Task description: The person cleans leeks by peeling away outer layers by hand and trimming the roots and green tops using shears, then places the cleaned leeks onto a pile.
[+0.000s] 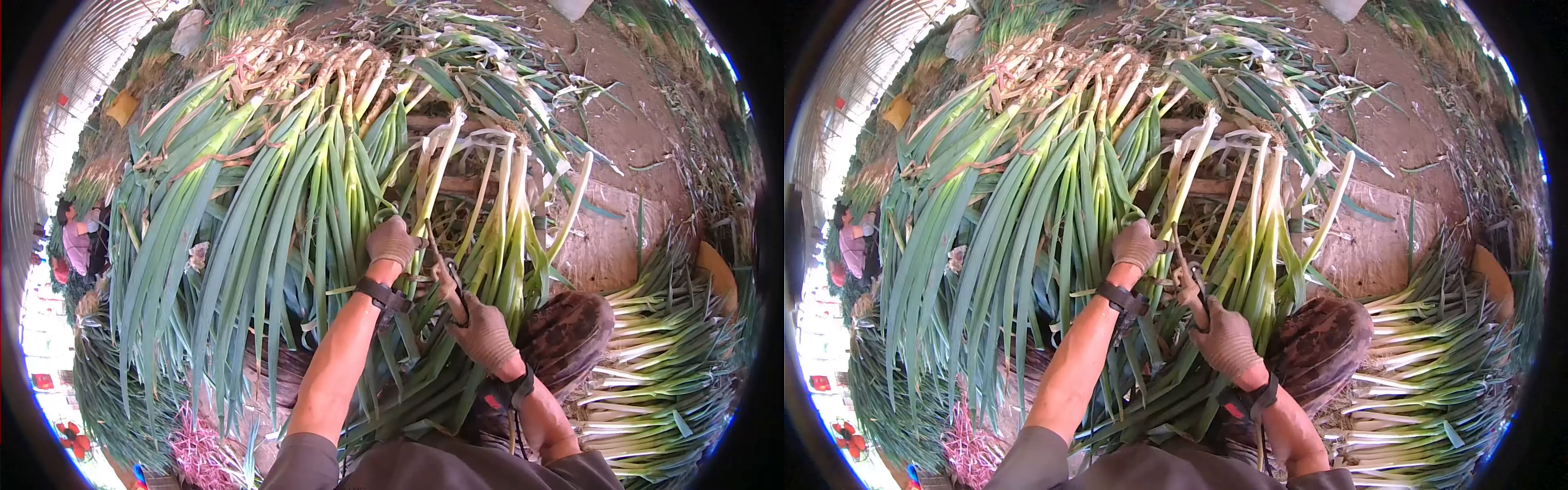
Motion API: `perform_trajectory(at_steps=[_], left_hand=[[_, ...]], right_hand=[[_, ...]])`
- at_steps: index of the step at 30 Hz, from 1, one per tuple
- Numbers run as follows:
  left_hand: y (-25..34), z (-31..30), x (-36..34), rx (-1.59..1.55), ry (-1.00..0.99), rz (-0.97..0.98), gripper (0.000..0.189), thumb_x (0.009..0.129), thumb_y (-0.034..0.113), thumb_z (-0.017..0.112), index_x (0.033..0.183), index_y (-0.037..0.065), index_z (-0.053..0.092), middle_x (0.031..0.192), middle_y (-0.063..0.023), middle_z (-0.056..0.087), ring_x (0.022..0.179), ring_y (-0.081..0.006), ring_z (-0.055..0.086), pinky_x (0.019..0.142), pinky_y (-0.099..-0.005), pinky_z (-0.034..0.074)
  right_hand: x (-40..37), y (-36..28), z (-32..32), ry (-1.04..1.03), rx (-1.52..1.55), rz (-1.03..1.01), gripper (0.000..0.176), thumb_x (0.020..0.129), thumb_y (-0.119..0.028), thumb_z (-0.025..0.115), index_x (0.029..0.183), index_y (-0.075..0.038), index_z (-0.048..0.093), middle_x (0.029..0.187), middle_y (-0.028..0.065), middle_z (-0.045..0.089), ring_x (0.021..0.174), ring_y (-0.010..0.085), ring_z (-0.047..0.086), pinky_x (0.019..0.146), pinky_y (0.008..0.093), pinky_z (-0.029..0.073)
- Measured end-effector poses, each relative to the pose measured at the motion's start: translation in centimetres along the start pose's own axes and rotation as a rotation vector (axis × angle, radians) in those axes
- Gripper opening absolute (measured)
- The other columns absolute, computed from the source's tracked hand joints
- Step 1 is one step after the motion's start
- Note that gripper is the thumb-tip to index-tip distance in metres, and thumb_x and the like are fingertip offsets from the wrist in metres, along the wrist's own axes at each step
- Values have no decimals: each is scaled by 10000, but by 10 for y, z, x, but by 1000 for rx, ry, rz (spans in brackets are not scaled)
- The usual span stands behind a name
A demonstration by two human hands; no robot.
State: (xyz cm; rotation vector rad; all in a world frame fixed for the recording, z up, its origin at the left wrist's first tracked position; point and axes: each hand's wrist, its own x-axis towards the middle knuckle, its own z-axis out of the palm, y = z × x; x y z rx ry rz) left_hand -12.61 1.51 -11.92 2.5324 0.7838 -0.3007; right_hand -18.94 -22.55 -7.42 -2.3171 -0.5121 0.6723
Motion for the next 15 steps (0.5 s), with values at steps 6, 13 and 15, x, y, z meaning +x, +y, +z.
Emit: perform_trajectory(at_steps=[6, 13, 15], left_hand=[[21, 51, -21, -91, -102, 225, 349, 759, 348, 799, 925, 58, 698, 932, -219, 716, 907, -380, 705, 778, -471, 558], [51, -15, -35, 286, -327, 409, 195, 859, 282, 664, 978, 154, 749, 1034, -164, 709, 934, -355, 698, 832, -448, 551], [21, -51, -5, 47, 257, 262, 225, 876, 278, 670, 1000, 90, 671, 856, -165, 665, 782, -370, 669, 720, -450, 546]], right_hand=[[74, 13, -22, 291, 45, 5, 344, 784, -265, 710, 982, -1, 614, 804, 274, 659, 824, 473, 646, 730, 516, 519], [82, -20, -66, 154, 142, -98, 366, 766, -200, 718, 1030, 22, 596, 825, 266, 655, 818, 451, 645, 750, 463, 520], [78, -22, -61, 65, 177, -97, 423, 769, -161, 686, 1141, 18, 596, 825, 264, 646, 806, 436, 650, 755, 440, 529]])
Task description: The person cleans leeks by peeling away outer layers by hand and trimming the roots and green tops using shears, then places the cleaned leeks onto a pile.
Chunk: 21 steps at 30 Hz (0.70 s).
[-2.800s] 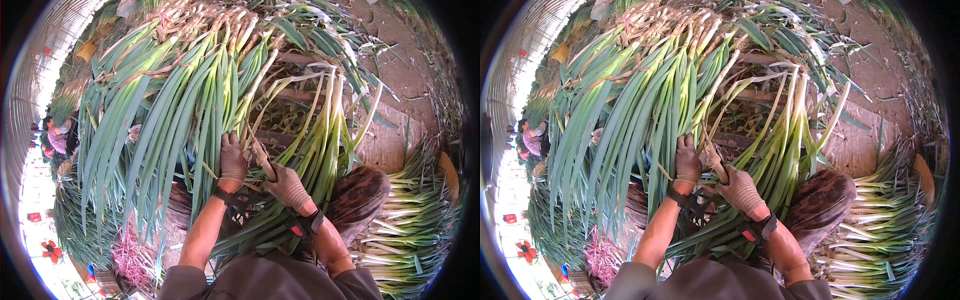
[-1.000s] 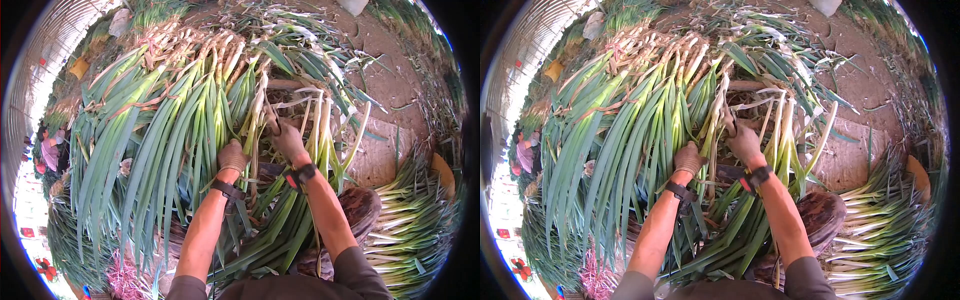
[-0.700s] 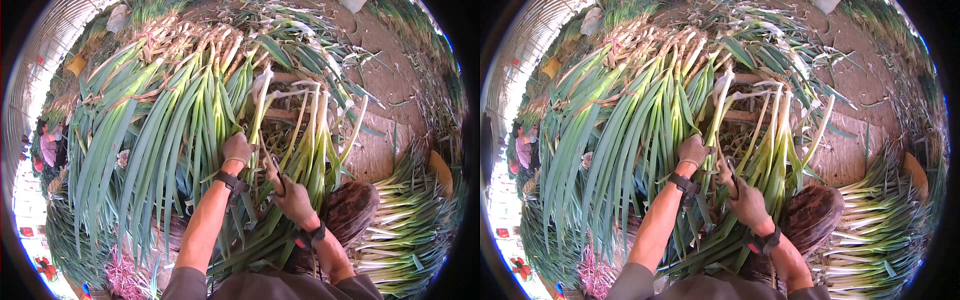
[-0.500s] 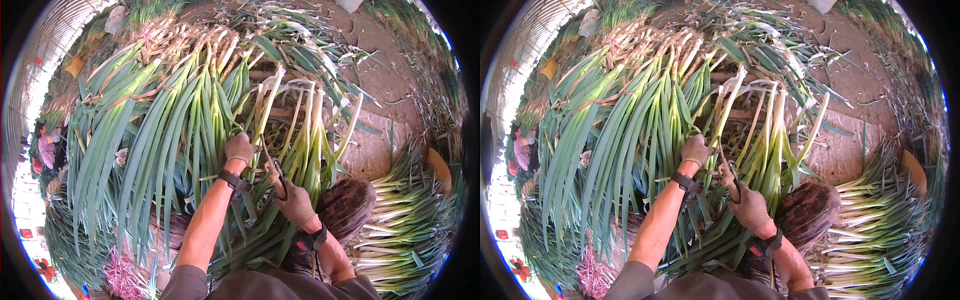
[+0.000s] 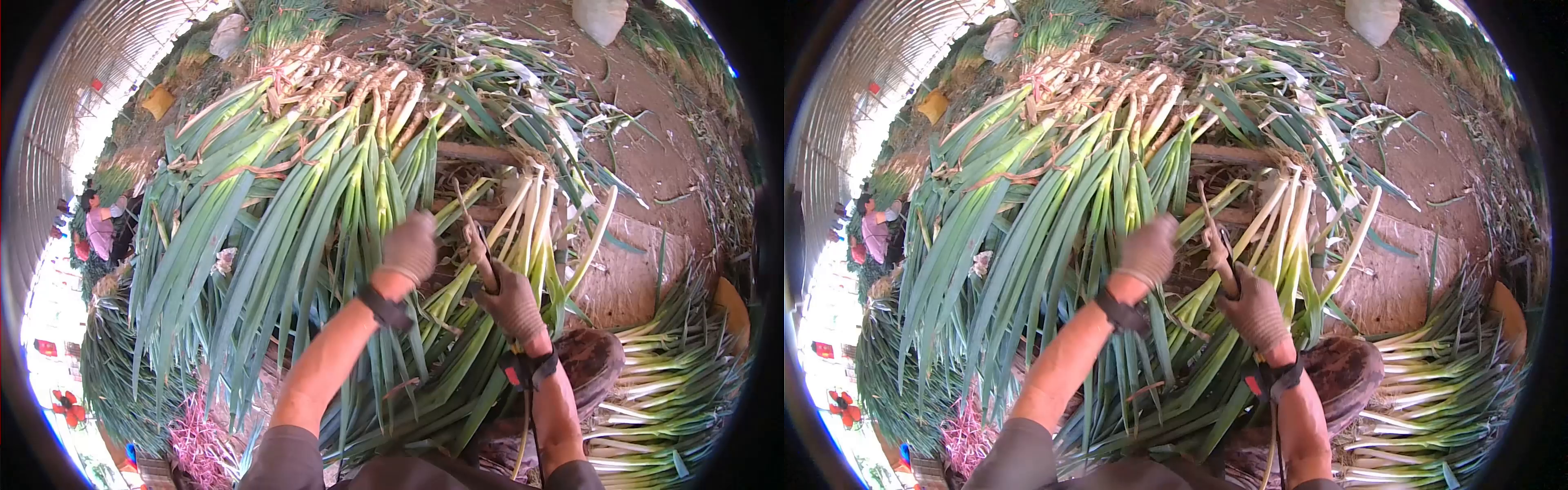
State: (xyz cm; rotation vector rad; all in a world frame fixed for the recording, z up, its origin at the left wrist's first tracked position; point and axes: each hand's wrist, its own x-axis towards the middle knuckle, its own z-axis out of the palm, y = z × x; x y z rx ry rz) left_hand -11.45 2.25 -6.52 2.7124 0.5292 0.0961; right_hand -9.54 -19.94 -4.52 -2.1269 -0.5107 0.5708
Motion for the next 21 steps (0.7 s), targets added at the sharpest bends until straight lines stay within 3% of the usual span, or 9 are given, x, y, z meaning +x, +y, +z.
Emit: perform_trajectory(at_steps=[1, 2, 3, 5, 8, 12, 16, 21], left_hand=[[-11, -27, 19, 210, 132, 45, 316, 853, 315, 720, 1019, 62, 629, 881, -150, 653, 809, -329, 664, 714, -432, 540], [-25, -31, 38, 415, 206, -49, 462, 783, 386, 785, 1044, 48, 607, 1001, -133, 643, 931, -284, 650, 757, -411, 532], [-42, -28, 48, 553, 167, -79, 595, 741, 460, 801, 1117, 58, 576, 1084, -106, 606, 1006, -250, 613, 781, -408, 510], [-48, -19, 51, 713, 89, -89, 690, 697, 497, 818, 1166, 61, 562, 1106, -103, 585, 995, -244, 600, 782, -410, 495], [-54, 3, 52, 850, 158, -71, 597, 762, 419, 774, 1192, 65, 561, 1110, -102, 571, 984, -239, 590, 783, -402, 483], [-61, 24, 64, 803, 211, -159, 367, 877, 202, 600, 1213, 55, 579, 1071, -83, 573, 955, -221, 585, 795, -398, 459], [-68, -34, 84, 759, 359, -36, 248, 899, 173, 573, 1130, 96, 623, 1067, -62, 609, 1014, -224, 580, 816, -423, 466], [-93, -38, 106, 569, 127, -254, 485, 805, 169, 692, 1237, 11, 538, 1200, -169, 589, 1118, -307, 608, 830, -461, 531]], right_hand=[[-5, -1, 6, -45, 29, -11, 454, 766, -160, 686, 1174, 16, 589, 826, 266, 645, 807, 434, 653, 759, 438, 531], [-10, -5, 14, -87, 57, -21, 487, 763, -159, 686, 1206, 13, 582, 827, 269, 644, 808, 433, 655, 762, 437, 534], [-14, -9, 20, -124, 84, -29, 519, 761, -159, 686, 1239, 11, 575, 828, 271, 644, 810, 431, 658, 766, 435, 536], [-17, -16, 31, -268, 30, -184, 579, 752, -148, 684, 1289, 20, 550, 836, 276, 648, 810, 432, 664, 766, 424, 543], [-17, -10, 46, -169, 51, -92, 577, 745, -154, 709, 1264, 44, 552, 856, 282, 652, 819, 435, 664, 748, 434, 537], [-26, 1, 41, -106, 68, -80, 566, 743, -165, 732, 1239, 50, 564, 842, 276, 652, 804, 433, 662, 719, 439, 529], [-34, -1, 35, -142, 51, -12, 563, 745, -162, 729, 1237, 54, 563, 863, 276, 659, 831, 424, 672, 742, 432, 534], [-34, -14, 52, -127, 102, -128, 518, 755, -151, 712, 1208, 59, 571, 844, 275, 647, 806, 399, 683, 739, 414, 534]])
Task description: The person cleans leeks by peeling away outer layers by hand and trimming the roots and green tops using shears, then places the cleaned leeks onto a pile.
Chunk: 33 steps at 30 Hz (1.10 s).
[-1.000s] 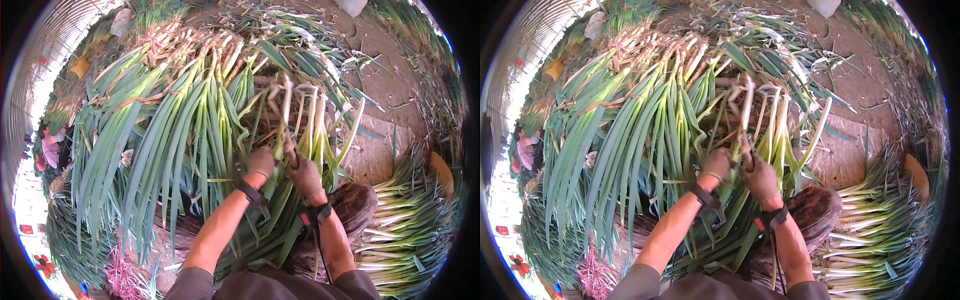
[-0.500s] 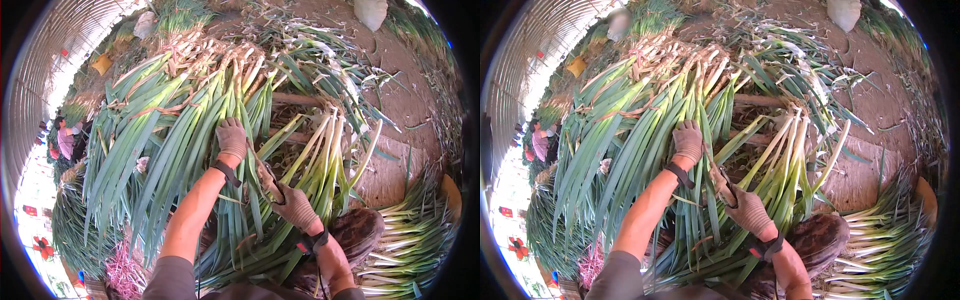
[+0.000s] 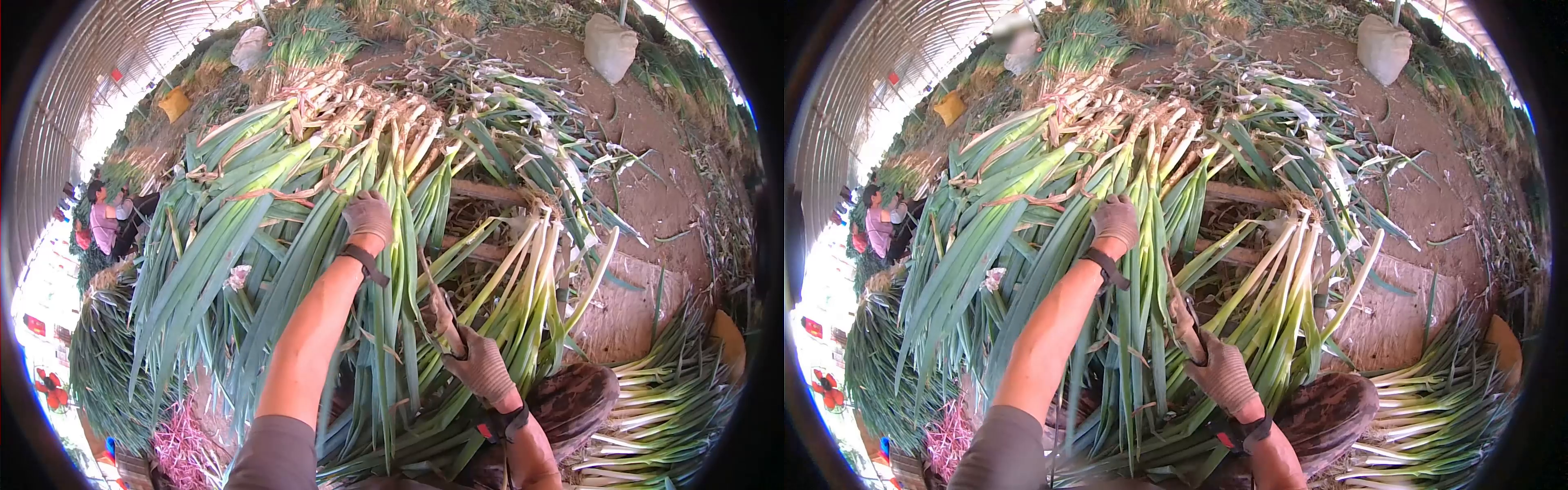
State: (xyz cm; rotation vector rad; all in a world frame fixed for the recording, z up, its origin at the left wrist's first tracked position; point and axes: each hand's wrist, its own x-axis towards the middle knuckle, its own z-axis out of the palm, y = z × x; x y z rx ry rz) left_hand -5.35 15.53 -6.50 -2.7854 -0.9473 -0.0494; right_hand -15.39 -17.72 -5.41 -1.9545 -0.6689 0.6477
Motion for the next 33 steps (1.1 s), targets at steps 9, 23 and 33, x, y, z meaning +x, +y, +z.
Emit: perform_trajectory(at_steps=[9, 23, 33], left_hand=[[-14, -2, -115, -517, -227, 257, 641, 766, 177, 783, 1235, 1, 383, 899, -253, 679, 841, -447, 668, 766, -508, 547], [-28, 25, -275, -1010, -169, 171, 424, 941, 316, 628, 1219, 26, 491, 909, -242, 680, 856, -441, 658, 720, -492, 518], [-27, 31, -273, -965, -148, 107, 369, 962, 328, 602, 1138, 7, 555, 901, -260, 672, 869, -453, 651, 711, -499, 513]], right_hand=[[-39, -24, -11, 38, -30, 94, 615, 761, -169, 718, 1294, 65, 521, 903, 293, 661, 873, 431, 679, 771, 438, 540], [-124, -28, 41, -81, -117, 224, 559, 765, -208, 688, 1241, 33, 522, 886, 310, 649, 886, 472, 648, 771, 502, 522], [-86, -16, 49, -5, -195, 224, 528, 755, -184, 686, 1209, 48, 546, 903, 312, 649, 914, 475, 638, 791, 485, 517]])
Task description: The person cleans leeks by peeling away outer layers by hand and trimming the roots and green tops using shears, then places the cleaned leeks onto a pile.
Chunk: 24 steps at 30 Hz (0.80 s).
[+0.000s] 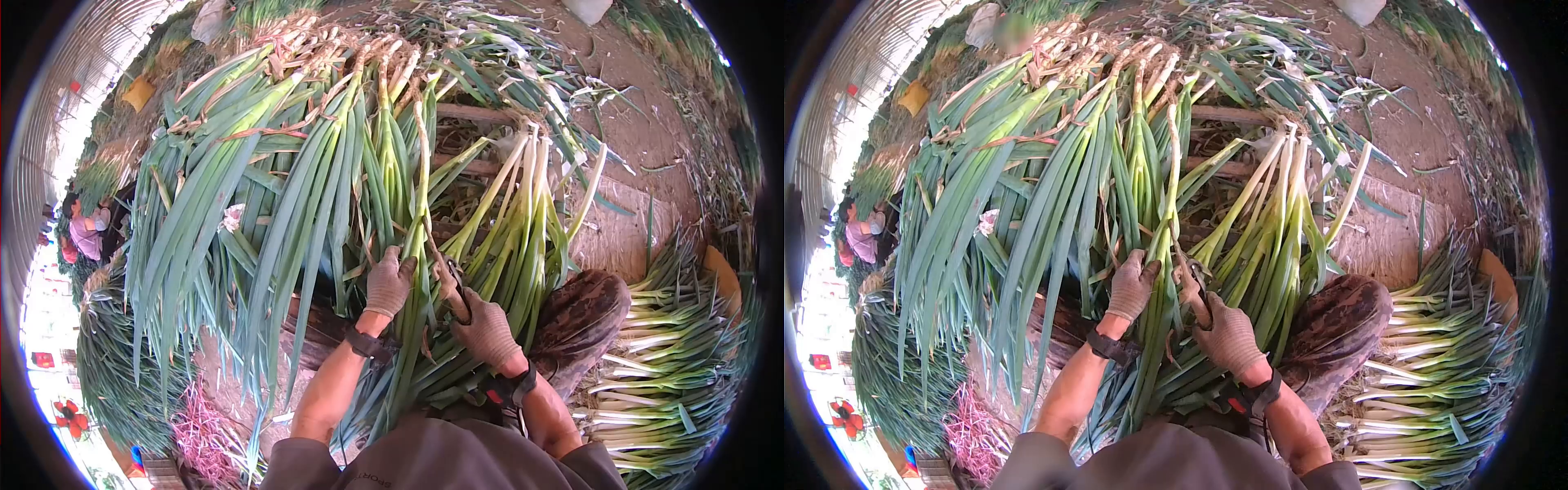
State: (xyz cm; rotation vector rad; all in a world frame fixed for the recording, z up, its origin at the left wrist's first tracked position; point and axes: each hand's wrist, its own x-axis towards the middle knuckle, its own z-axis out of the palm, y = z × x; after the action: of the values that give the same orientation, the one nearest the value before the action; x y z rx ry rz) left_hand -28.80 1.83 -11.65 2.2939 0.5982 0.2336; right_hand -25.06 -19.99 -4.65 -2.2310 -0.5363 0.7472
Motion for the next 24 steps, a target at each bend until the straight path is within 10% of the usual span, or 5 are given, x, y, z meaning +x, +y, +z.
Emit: perform_trajectory(at_steps=[24], left_hand=[[-10, 0, 1, -79, -20, -35, 297, 954, 278, 609, 1085, 15, 570, 913, -252, 678, 896, -452, 647, 738, -499, 504]], right_hand=[[32, 5, 13, 27, 13, 20, 532, 725, -178, 715, 1190, 38, 571, 948, 296, 660, 952, 451, 644, 826, 464, 520]])
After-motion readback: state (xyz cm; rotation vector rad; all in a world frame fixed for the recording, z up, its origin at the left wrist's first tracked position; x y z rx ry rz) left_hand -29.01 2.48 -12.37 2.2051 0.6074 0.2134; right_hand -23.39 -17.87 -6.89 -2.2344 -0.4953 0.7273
